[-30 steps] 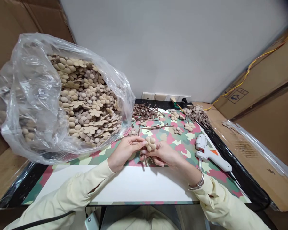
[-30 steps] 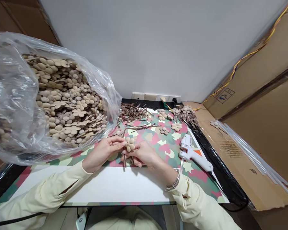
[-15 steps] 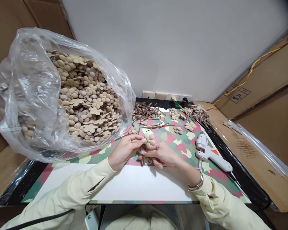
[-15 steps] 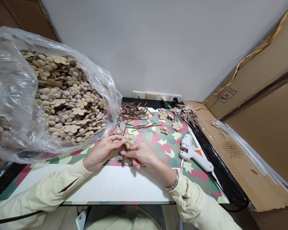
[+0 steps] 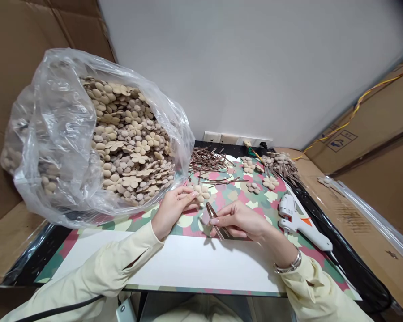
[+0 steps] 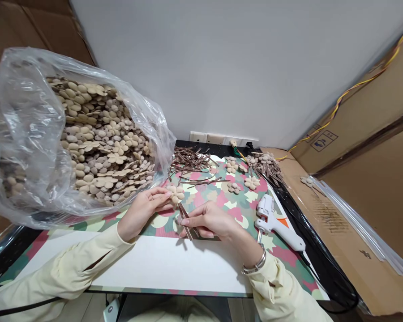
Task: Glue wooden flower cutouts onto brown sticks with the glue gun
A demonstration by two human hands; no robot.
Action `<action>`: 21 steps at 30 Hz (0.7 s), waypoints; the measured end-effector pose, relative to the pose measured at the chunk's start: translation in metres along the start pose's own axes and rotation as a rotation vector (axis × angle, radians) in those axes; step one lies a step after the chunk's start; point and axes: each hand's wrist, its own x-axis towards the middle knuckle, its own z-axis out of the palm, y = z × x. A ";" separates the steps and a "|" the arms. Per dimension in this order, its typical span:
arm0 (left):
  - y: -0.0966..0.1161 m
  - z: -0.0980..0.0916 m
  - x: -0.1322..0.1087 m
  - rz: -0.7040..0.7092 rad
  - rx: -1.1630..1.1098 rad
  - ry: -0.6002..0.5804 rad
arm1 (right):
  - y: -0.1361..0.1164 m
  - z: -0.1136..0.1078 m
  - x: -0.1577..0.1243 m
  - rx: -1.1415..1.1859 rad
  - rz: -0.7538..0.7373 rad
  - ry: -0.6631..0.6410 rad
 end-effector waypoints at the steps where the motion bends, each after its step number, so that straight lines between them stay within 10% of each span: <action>1: 0.000 0.000 0.001 -0.003 0.012 0.026 | -0.001 -0.002 -0.002 -0.013 0.005 -0.013; 21: 0.000 0.009 -0.011 0.029 0.217 -0.103 | -0.002 -0.005 0.001 -0.038 0.012 -0.030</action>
